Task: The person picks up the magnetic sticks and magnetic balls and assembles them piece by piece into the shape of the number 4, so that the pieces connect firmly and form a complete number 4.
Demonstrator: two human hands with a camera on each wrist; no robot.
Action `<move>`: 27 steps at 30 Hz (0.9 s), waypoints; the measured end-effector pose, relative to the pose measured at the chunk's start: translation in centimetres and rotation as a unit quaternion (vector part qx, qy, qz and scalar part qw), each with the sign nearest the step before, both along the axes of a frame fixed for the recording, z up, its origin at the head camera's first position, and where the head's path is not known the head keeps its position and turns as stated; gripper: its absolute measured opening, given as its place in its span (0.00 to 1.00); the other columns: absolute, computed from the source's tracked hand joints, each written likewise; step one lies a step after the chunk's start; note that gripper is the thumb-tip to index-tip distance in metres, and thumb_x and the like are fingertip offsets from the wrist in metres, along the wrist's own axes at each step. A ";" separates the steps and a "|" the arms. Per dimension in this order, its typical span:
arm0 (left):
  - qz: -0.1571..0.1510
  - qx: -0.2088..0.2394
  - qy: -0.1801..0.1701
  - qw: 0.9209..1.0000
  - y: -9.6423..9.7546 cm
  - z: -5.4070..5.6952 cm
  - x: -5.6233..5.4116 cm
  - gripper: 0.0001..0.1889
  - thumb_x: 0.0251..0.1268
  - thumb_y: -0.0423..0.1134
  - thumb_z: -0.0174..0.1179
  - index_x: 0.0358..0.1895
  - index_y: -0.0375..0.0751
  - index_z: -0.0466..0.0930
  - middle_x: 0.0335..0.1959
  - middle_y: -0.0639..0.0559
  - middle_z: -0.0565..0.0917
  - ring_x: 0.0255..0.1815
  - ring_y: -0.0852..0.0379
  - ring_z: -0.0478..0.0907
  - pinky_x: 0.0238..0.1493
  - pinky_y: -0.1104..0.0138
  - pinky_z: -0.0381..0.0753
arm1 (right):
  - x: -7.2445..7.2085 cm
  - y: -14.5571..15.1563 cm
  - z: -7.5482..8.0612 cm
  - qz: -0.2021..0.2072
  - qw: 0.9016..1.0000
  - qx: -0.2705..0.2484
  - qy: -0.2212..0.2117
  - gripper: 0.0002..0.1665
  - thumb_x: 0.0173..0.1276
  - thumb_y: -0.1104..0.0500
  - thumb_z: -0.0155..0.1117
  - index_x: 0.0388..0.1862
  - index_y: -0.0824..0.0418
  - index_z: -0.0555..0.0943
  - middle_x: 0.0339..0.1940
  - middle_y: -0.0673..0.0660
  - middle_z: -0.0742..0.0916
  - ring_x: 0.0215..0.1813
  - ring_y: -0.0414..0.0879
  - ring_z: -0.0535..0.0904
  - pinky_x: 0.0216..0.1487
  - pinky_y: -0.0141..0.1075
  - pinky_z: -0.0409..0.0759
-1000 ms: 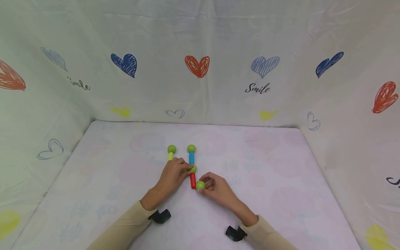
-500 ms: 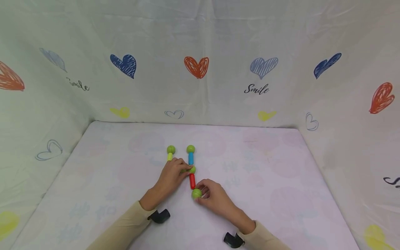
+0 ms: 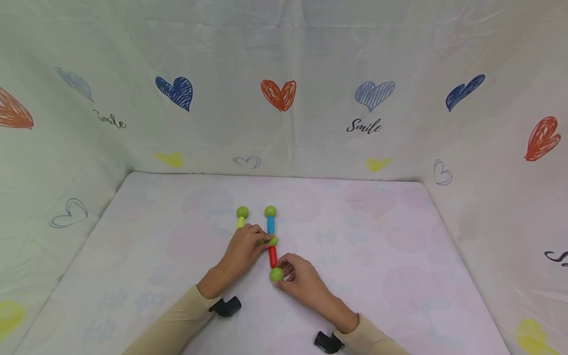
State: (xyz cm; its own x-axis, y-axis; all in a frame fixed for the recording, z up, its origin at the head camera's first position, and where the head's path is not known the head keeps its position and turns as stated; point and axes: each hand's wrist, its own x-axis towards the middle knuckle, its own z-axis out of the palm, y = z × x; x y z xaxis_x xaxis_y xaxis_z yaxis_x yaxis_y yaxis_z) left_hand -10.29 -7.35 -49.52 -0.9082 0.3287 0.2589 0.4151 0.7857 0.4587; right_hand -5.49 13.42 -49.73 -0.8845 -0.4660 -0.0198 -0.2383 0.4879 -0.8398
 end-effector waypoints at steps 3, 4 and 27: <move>-0.001 0.003 -0.003 1.000 0.0 0.0 0.0 0.15 0.58 0.37 0.79 0.50 0.45 0.94 0.36 0.54 0.86 0.38 0.55 0.78 0.39 0.67 0.75 | 0.1 -0.1 0.0 0.000 1.000 -0.002 0.003 0.20 0.61 0.69 0.80 0.50 0.63 0.81 0.44 0.52 0.87 0.43 0.41 0.84 0.44 0.34 0.86; -0.002 0.005 -0.002 1.000 0.0 0.0 0.0 0.15 0.58 0.37 0.79 0.50 0.45 0.94 0.36 0.54 0.86 0.38 0.55 0.78 0.39 0.67 0.75 | 0.1 -0.1 0.0 0.000 1.000 -0.002 0.004 0.20 0.60 0.69 0.80 0.49 0.63 0.81 0.44 0.52 0.87 0.43 0.41 0.83 0.44 0.34 0.86; 0.003 0.024 -0.013 1.000 0.0 0.1 0.1 0.14 0.60 0.35 0.78 0.50 0.44 0.93 0.37 0.53 0.87 0.39 0.54 0.78 0.40 0.66 0.75 | 0.2 -0.6 0.0 -0.002 1.000 -0.022 0.012 0.23 0.59 0.71 0.80 0.50 0.65 0.79 0.44 0.55 0.86 0.42 0.42 0.83 0.43 0.34 0.87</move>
State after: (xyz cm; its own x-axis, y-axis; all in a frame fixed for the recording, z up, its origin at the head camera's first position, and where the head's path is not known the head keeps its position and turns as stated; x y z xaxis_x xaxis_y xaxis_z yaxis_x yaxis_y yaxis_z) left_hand -10.22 -7.39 -49.39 -0.9166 0.3113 0.2508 0.3983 0.7651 0.5060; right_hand -5.30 12.80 -49.78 -0.8864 -0.4624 0.0220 -0.2568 0.4516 -0.8545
